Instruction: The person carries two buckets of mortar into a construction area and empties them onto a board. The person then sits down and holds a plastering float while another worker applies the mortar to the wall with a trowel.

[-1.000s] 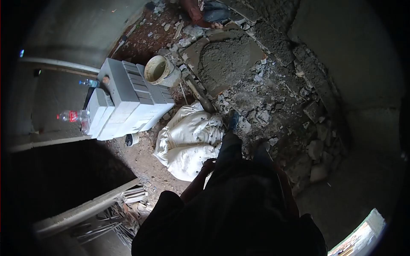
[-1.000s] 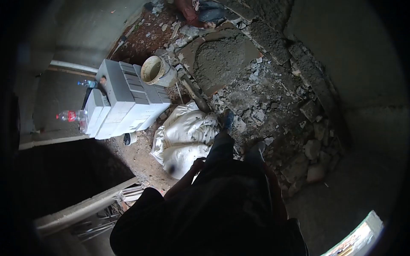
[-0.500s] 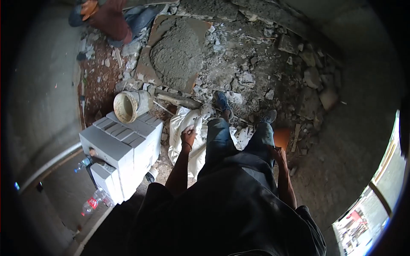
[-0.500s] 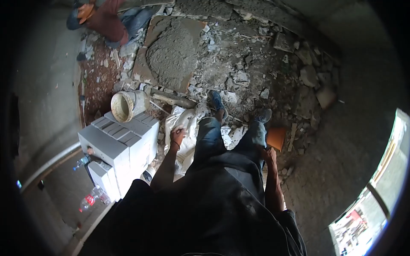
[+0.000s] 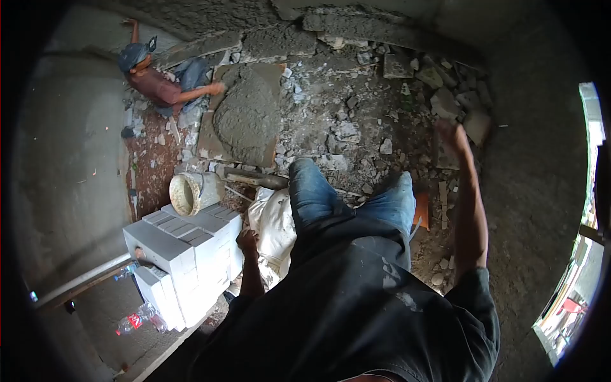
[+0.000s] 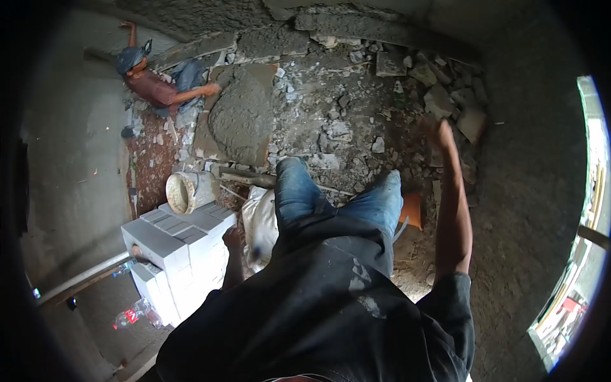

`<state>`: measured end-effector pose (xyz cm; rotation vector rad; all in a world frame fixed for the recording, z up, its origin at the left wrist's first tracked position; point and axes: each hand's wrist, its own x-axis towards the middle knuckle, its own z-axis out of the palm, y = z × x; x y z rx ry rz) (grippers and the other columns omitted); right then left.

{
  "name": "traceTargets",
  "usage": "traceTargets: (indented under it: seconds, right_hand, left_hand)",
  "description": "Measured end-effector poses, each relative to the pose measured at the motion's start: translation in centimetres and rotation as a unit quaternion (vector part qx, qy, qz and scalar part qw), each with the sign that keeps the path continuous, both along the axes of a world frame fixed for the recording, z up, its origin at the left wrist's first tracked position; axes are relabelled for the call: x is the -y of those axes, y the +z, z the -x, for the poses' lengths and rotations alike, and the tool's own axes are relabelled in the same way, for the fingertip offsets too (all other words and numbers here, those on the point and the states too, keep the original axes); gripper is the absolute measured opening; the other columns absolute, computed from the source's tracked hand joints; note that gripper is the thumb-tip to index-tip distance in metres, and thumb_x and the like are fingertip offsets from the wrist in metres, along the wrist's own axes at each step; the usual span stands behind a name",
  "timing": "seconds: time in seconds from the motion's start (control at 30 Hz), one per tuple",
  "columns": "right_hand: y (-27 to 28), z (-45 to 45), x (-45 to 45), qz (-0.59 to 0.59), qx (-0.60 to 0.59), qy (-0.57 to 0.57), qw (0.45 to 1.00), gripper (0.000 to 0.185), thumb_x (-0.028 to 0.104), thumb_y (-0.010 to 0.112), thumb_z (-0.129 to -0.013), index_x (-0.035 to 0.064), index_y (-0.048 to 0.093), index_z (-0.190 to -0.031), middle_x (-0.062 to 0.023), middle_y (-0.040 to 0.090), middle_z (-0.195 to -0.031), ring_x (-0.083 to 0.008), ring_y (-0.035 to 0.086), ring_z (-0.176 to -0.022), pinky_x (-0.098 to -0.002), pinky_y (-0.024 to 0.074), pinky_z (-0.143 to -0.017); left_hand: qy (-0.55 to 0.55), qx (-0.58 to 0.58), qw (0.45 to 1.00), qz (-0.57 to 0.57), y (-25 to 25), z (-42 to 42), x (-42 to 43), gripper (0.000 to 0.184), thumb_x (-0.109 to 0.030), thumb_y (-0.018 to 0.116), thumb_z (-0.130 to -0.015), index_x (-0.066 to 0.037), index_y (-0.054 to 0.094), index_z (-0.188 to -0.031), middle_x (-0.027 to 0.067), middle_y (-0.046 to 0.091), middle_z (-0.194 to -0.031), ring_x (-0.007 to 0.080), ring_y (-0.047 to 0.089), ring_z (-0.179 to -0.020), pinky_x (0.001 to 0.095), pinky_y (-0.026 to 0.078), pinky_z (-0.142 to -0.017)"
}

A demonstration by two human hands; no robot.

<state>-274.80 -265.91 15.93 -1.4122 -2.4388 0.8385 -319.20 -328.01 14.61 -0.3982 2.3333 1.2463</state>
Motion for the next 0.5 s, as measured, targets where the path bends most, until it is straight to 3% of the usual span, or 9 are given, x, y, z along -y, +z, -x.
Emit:
traceTargets:
  seconds: [0.03, 0.1, 0.17, 0.2, 0.23, 0.3, 0.37, 0.43, 0.5]
  right_hand:
    - [4.1, 0.6, -1.5, 0.039, -0.098, -0.109, 0.988, 0.033, 0.030, 0.056, -0.089, 0.0012, 0.062, -0.103, -0.0074, 0.065, -0.085, -0.0160, 0.060, -0.077, -0.0287, 0.0468, -0.069]
    - [10.1, 2.0, -2.3, 0.077, -0.231, -0.179, 0.953, 0.039, 0.034, 0.060, -0.087, -0.0005, 0.061, -0.106, -0.0045, 0.064, -0.087, -0.0120, 0.059, -0.079, -0.0258, 0.0460, -0.070]
    - [12.1, 3.3, -1.4, 0.059, -0.238, -0.222, 0.944, 0.039, 0.033, 0.061, -0.086, 0.0018, 0.060, -0.109, -0.0027, 0.064, -0.088, -0.0094, 0.057, -0.081, -0.0244, 0.0453, -0.071]
    - [11.1, 3.4, -1.0, 0.062, -0.217, -0.233, 0.946, 0.036, 0.032, 0.060, -0.087, 0.0026, 0.061, -0.108, -0.0029, 0.064, -0.089, -0.0094, 0.058, -0.082, -0.0240, 0.0450, -0.072]
    - [8.5, 2.9, 0.4, 0.085, -0.198, -0.242, 0.946, 0.036, 0.032, 0.060, -0.087, 0.0026, 0.061, -0.108, -0.0029, 0.064, -0.089, -0.0094, 0.058, -0.082, -0.0240, 0.0450, -0.072]
    - [1.7, 2.3, 2.0, 0.095, -0.113, -0.197, 0.969, 0.030, 0.028, 0.061, -0.084, 0.0037, 0.063, -0.102, -0.0111, 0.064, -0.088, -0.0182, 0.063, -0.084, -0.0272, 0.0462, -0.076]
    - [-4.1, 3.7, 6.9, 0.180, -0.079, -0.184, 0.963, 0.028, 0.027, 0.062, -0.082, 0.0043, 0.064, -0.098, -0.0141, 0.063, -0.087, -0.0227, 0.063, -0.090, -0.0304, 0.0472, -0.077]
    - [-13.5, 3.8, 11.4, 0.227, -0.026, -0.120, 0.966, 0.032, 0.032, 0.061, -0.082, 0.0056, 0.063, -0.100, -0.0162, 0.064, -0.091, -0.0294, 0.062, -0.093, -0.0351, 0.0478, -0.078]
    - [-19.5, 4.6, 15.2, 0.338, 0.043, -0.108, 0.934, 0.040, 0.035, 0.061, -0.080, 0.0072, 0.060, -0.108, -0.0196, 0.063, -0.097, -0.0351, 0.060, -0.093, -0.0402, 0.0474, -0.080]
  left_hand:
    - [0.044, 0.013, 0.998, -0.037, -1.1, -0.3, 0.8, 0.024, -0.003, 0.060, -0.074, -0.002, 0.060, -0.098, 0.0118, 0.065, -0.083, 0.0236, 0.064, -0.060, 0.0307, 0.050, -0.047]
    - [0.062, 0.102, 0.974, -0.193, -2.5, 1.0, 0.2, 0.024, -0.004, 0.062, -0.075, -0.003, 0.060, -0.099, 0.0099, 0.064, -0.084, 0.0225, 0.063, -0.060, 0.0308, 0.049, -0.046]
    - [-0.049, 0.010, 0.993, -0.110, -6.0, 1.5, -3.9, 0.023, -0.004, 0.062, -0.077, -0.002, 0.060, -0.099, 0.0086, 0.064, -0.089, 0.0202, 0.063, -0.069, 0.0302, 0.051, -0.053]
    - [-0.134, 0.006, 0.988, -0.075, -4.9, 0.7, -7.8, 0.024, -0.005, 0.062, -0.078, -0.001, 0.060, -0.102, 0.0086, 0.064, -0.091, 0.0186, 0.062, -0.075, 0.0289, 0.051, -0.060]
    - [-0.220, 0.010, 0.975, -0.034, -2.1, -0.8, -12.6, 0.025, -0.006, 0.062, -0.080, 0.001, 0.059, -0.104, 0.0085, 0.063, -0.094, 0.0170, 0.062, -0.081, 0.0276, 0.052, -0.067]
    - [-0.310, 0.007, 0.943, -0.124, -1.4, -3.3, -20.2, 0.026, -0.011, 0.058, -0.086, -0.001, 0.058, -0.110, 0.0085, 0.063, -0.095, 0.0153, 0.062, -0.085, 0.0255, 0.051, -0.071]
    - [-0.438, 0.034, 0.893, -0.101, -3.3, -4.4, -25.0, 0.032, -0.016, 0.057, -0.088, -0.001, 0.056, -0.116, 0.0123, 0.062, -0.107, 0.0170, 0.061, -0.092, 0.0278, 0.049, -0.081]
    - [-0.507, 0.041, 0.858, -0.065, -4.3, -5.7, -30.1, 0.032, -0.017, 0.057, -0.088, -0.002, 0.056, -0.116, 0.0133, 0.062, -0.108, 0.0186, 0.062, -0.094, 0.0286, 0.049, -0.081]
    - [-0.572, 0.032, 0.817, -0.069, -10.6, -6.5, -31.3, 0.032, -0.020, 0.057, -0.088, -0.005, 0.057, -0.117, 0.0154, 0.063, -0.103, 0.0214, 0.063, -0.092, 0.0298, 0.050, -0.077]
